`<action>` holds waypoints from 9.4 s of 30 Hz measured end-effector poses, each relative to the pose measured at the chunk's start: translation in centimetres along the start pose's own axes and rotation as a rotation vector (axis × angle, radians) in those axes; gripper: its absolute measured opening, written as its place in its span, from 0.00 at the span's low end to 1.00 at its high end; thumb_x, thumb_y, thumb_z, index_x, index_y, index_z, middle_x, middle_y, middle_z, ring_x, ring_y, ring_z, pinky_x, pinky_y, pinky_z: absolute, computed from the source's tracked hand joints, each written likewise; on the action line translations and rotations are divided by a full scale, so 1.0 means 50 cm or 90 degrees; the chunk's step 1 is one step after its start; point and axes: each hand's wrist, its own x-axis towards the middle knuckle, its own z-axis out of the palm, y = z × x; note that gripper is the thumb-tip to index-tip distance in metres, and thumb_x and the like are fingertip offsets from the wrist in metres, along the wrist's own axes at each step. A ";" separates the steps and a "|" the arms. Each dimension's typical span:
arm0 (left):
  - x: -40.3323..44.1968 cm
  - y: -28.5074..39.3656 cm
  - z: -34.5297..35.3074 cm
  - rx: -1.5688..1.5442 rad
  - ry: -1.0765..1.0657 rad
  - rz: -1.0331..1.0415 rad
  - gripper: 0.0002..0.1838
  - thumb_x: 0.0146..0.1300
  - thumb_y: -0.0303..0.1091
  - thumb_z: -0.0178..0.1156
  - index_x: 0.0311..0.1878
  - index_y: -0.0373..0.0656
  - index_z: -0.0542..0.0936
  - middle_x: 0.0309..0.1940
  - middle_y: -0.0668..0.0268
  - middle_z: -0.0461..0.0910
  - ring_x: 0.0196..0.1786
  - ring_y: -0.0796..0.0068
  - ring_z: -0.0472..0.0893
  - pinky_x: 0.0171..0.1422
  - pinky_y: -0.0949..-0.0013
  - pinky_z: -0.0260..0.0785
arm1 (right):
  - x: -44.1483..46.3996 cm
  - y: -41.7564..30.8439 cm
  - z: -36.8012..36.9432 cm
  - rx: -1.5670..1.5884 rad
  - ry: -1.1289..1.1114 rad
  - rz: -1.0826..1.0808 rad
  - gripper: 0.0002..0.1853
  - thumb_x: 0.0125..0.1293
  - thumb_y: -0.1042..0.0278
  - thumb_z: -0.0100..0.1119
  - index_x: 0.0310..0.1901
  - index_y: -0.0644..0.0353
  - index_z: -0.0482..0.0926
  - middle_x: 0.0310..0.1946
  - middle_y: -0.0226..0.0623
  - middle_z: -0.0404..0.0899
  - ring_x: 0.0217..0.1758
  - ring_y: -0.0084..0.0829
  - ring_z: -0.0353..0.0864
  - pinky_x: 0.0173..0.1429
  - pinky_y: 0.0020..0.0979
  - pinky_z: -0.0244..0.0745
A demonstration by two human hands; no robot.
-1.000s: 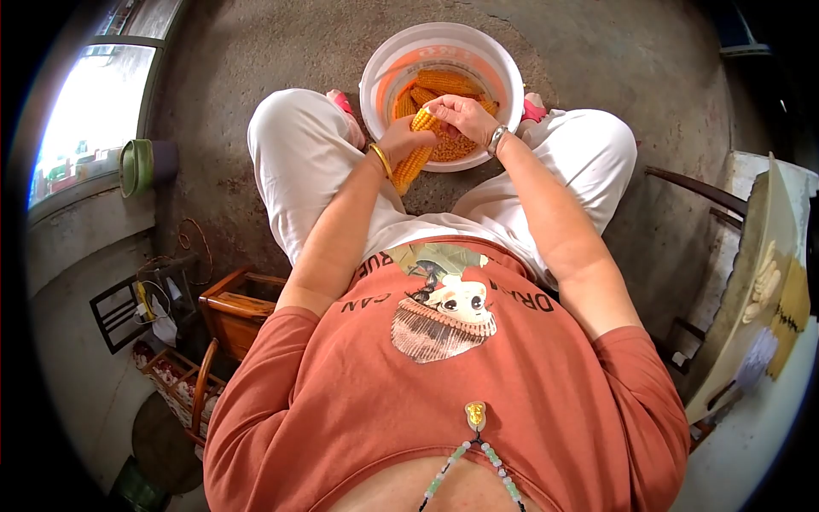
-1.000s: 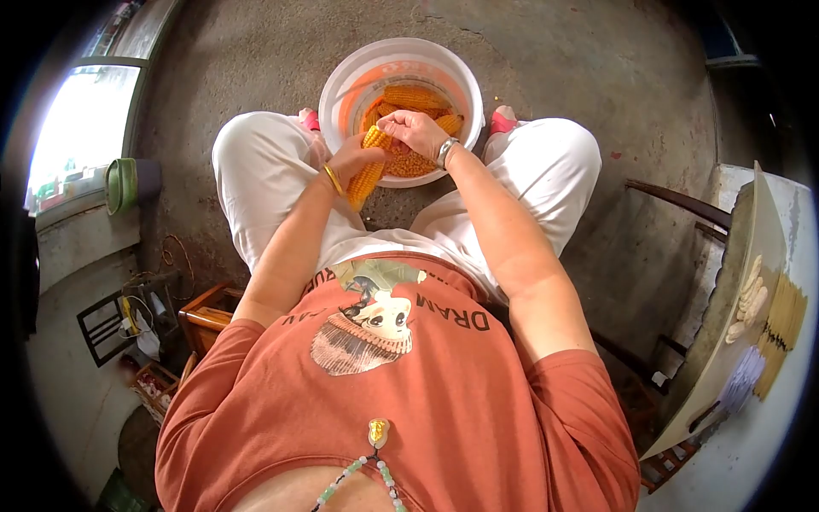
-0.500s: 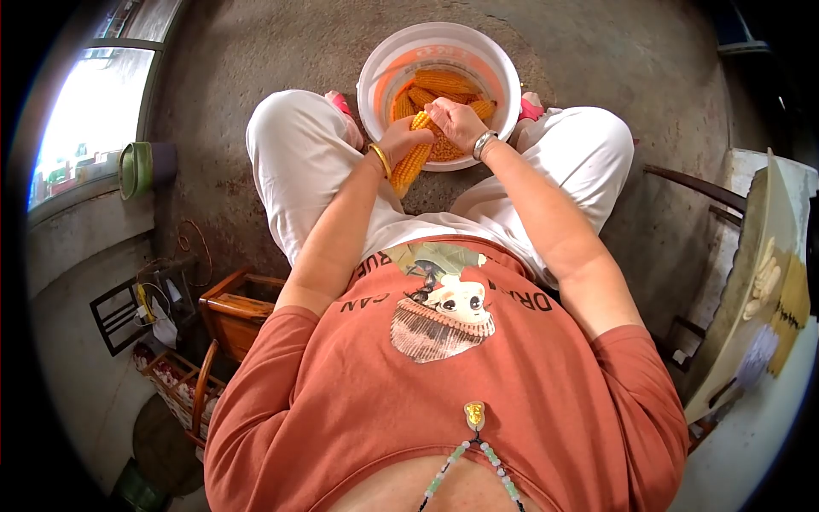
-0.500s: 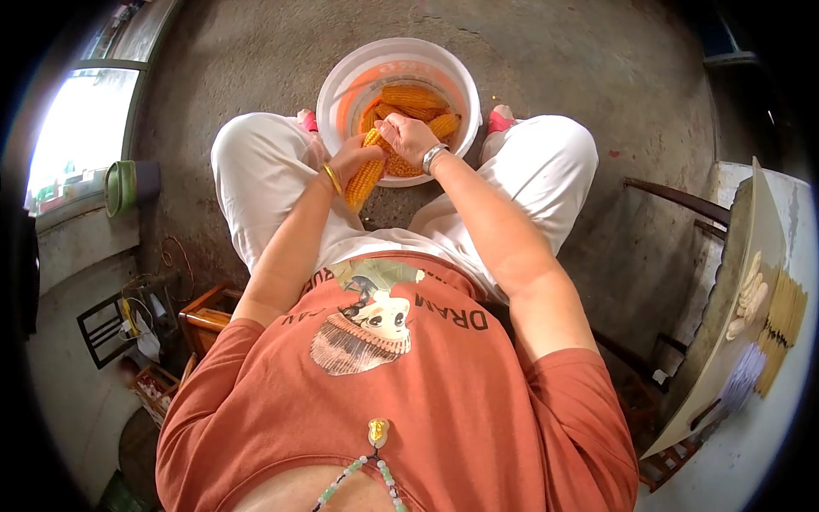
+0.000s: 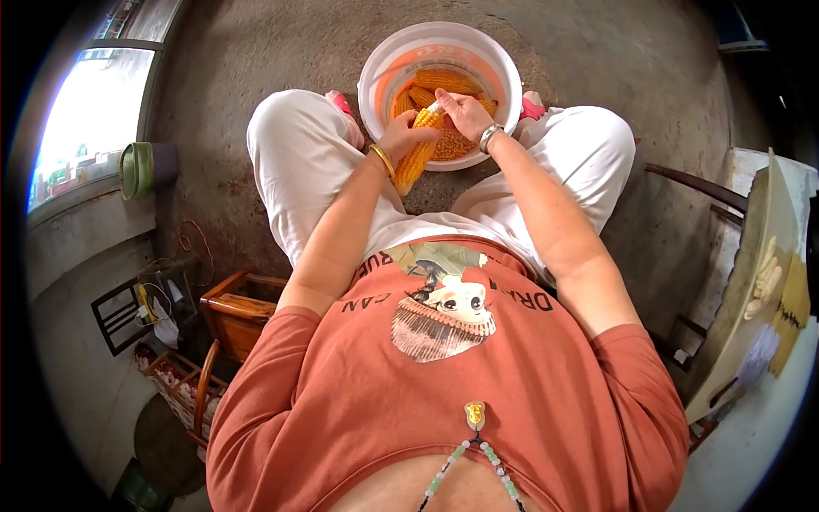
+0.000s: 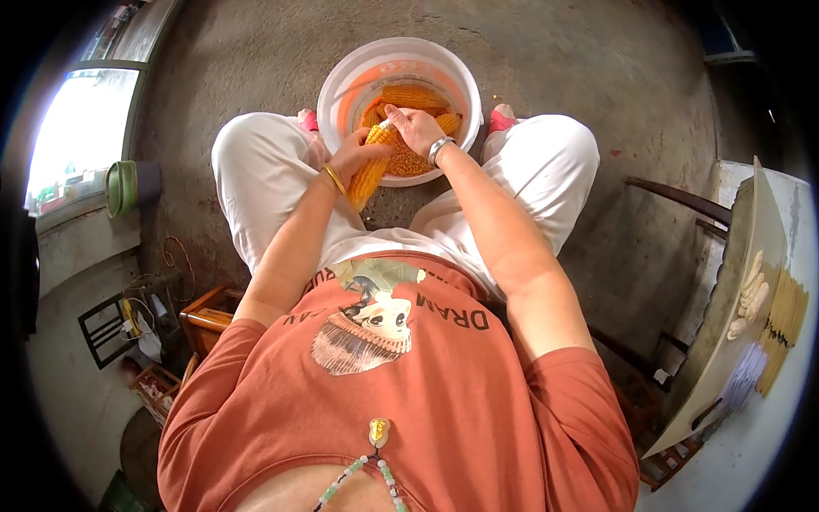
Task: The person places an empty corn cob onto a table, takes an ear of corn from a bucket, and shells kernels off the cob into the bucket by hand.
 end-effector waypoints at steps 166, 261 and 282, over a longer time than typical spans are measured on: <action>-0.001 -0.021 -0.003 0.383 0.048 0.179 0.27 0.40 0.43 0.68 0.41 0.35 0.76 0.33 0.56 0.80 0.37 0.64 0.79 0.45 0.66 0.71 | -0.017 0.031 -0.016 0.158 -0.194 0.001 0.16 0.72 0.55 0.46 0.48 0.58 0.75 0.30 0.24 0.73 0.28 0.16 0.70 0.34 0.21 0.68; 0.004 -0.017 0.011 0.416 0.089 0.143 0.27 0.40 0.45 0.68 0.40 0.35 0.75 0.33 0.51 0.80 0.40 0.56 0.80 0.46 0.62 0.72 | -0.006 0.013 -0.020 0.079 -0.193 0.086 0.20 0.70 0.49 0.51 0.47 0.59 0.76 0.32 0.26 0.76 0.33 0.18 0.73 0.40 0.24 0.70; 0.011 -0.017 0.007 0.442 0.094 0.138 0.29 0.38 0.46 0.69 0.41 0.34 0.75 0.34 0.50 0.80 0.40 0.55 0.81 0.48 0.62 0.72 | -0.030 -0.024 -0.021 0.138 -0.150 0.093 0.22 0.70 0.45 0.47 0.42 0.60 0.76 0.25 0.30 0.72 0.26 0.20 0.70 0.32 0.23 0.66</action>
